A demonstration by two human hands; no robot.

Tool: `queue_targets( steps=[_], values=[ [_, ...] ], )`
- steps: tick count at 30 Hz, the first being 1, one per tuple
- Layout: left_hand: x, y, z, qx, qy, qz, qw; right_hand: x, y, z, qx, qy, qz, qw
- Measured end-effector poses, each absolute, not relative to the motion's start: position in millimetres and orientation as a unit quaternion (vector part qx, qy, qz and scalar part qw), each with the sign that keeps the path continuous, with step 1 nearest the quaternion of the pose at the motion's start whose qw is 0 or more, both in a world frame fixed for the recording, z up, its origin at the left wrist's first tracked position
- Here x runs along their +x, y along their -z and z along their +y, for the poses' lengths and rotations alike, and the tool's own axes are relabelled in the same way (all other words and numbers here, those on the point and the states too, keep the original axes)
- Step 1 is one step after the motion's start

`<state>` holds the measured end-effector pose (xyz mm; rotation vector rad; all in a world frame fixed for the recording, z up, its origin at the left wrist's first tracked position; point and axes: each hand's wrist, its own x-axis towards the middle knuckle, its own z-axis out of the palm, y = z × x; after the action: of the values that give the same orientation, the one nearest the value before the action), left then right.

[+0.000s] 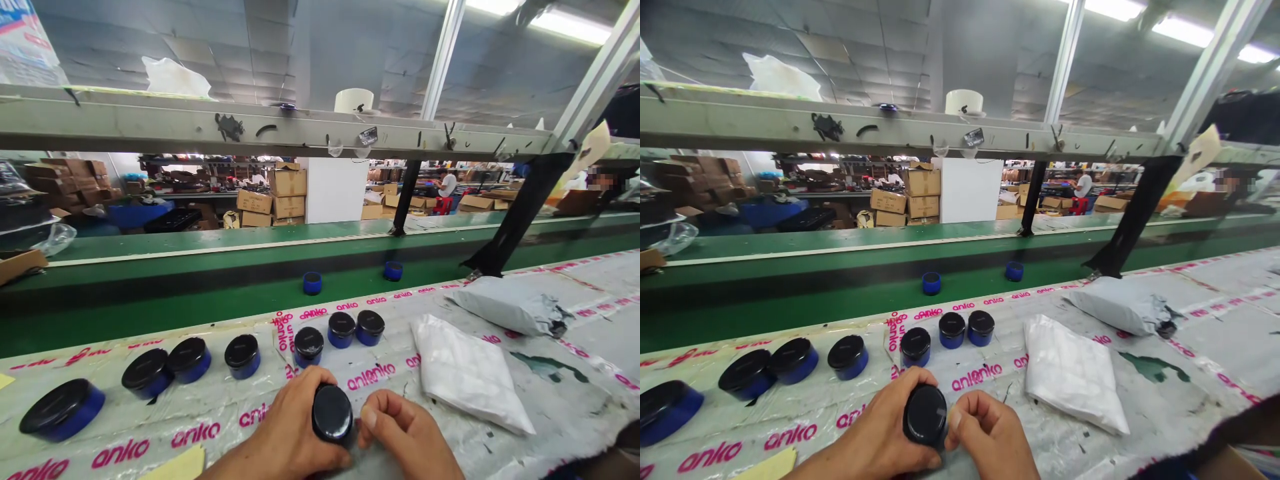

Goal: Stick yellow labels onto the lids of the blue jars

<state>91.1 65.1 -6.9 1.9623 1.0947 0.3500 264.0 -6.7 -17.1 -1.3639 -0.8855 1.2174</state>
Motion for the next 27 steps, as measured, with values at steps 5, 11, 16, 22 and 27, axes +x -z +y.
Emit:
queue_targets(
  steps=[5,11,16,22,27],
  values=[
    [97.4,20.3,62.0,0.767,-0.185,0.479,0.385,259.2,10.4,-4.7,-0.585,-0.516,-0.394,0.485],
    [96.1,28.8,60.5,0.797,-0.17,0.465,0.346,253.4,12.9,1.7,-0.595,-0.514,-0.406,0.466],
    [86.9,38.7,60.0,0.788,-0.205,0.441,0.378,253.6,14.3,2.0,-0.621,-0.488,-0.42,0.447],
    [89.8,46.2,53.3,0.789,-0.277,0.447,0.318,250.7,7.5,-0.9,-0.64,-0.479,-0.426,0.424],
    [89.4,55.8,50.9,0.802,-0.339,0.414,0.265,249.3,10.1,-4.3,-0.646,-0.484,-0.422,0.413]
  ],
)
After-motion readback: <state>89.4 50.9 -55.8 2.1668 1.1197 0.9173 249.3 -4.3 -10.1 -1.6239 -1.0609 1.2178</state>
